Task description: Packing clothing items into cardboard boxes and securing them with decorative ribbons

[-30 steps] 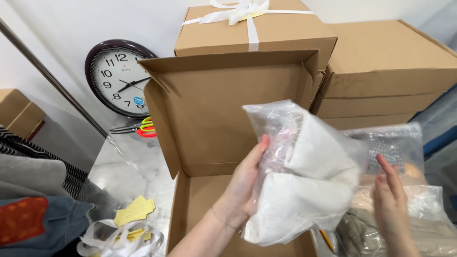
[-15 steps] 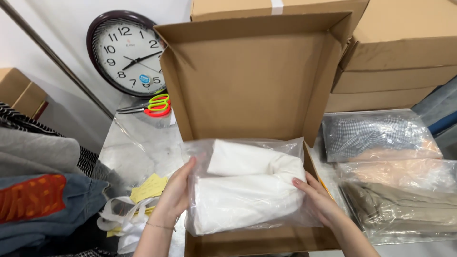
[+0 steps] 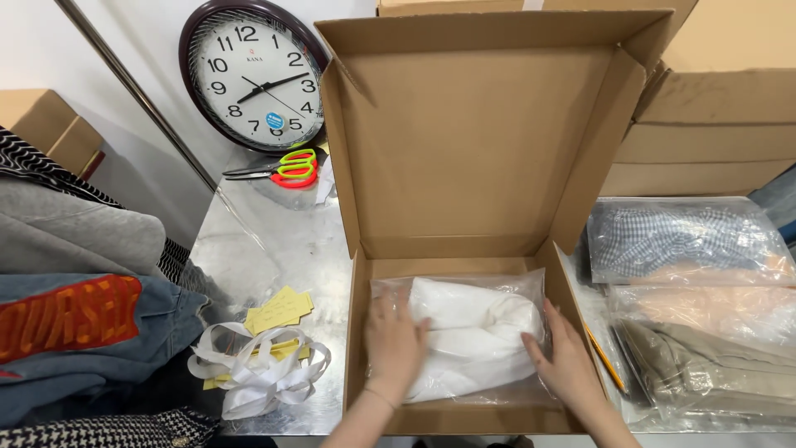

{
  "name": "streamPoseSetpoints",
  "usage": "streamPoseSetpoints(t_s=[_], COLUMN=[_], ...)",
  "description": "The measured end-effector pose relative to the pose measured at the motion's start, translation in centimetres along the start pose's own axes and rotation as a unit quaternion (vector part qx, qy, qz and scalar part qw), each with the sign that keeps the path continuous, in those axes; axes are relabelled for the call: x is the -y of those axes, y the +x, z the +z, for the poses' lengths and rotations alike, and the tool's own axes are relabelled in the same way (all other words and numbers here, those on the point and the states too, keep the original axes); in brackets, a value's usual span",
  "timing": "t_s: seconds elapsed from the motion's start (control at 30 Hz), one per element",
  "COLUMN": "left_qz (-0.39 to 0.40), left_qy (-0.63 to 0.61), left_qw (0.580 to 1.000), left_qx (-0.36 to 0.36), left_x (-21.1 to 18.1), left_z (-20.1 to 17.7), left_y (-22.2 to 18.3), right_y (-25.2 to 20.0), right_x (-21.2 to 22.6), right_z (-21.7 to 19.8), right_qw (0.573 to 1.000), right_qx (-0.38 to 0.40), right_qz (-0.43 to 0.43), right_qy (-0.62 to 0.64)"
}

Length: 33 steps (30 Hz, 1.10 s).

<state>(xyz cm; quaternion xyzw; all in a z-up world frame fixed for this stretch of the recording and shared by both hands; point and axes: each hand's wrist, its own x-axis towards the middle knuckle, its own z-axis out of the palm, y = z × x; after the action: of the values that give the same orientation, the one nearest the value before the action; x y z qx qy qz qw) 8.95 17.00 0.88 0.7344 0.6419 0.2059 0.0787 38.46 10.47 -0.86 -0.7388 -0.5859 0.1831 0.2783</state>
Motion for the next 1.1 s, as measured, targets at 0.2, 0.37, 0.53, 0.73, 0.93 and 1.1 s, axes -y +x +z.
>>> streamPoseSetpoints(t_s=[0.2, 0.37, 0.53, 0.73, 0.93, 1.1], left_qz=[0.21, 0.218, 0.22, 0.037, -0.035, -0.168], left_qy=[0.071, 0.173, 0.189, -0.094, -0.337, -0.478], left_qw=[0.974, 0.945, 0.935, 0.978, 0.937, 0.862], left_qx=[-0.041, -0.173, -0.206, -0.184, -0.087, -0.035], left_x=[-1.2, 0.9, 0.2, 1.7, 3.5, -0.6], left_z=[6.9, 8.7, 4.7, -6.3, -11.1, -14.1], left_y=[-2.0, -1.5, -0.5, 7.0, 13.0, 8.7], right_y=[1.2, 2.7, 2.2, 1.7, 2.9, 5.0], right_x=[3.4, 3.4, 2.1, -1.1, 5.0, 9.2], right_z=[3.2, 3.8, 3.3, -3.6, -13.5, -18.2], right_qw=[0.955, 0.975, 0.983, 0.972, 0.951, 0.943], right_qx=[-0.04, 0.08, 0.064, -0.116, -0.138, -0.115], right_qz=[-0.153, -0.054, -0.052, -0.194, 0.201, 0.111], right_qy=[-0.252, -0.199, -0.163, 0.059, 0.188, 0.292])
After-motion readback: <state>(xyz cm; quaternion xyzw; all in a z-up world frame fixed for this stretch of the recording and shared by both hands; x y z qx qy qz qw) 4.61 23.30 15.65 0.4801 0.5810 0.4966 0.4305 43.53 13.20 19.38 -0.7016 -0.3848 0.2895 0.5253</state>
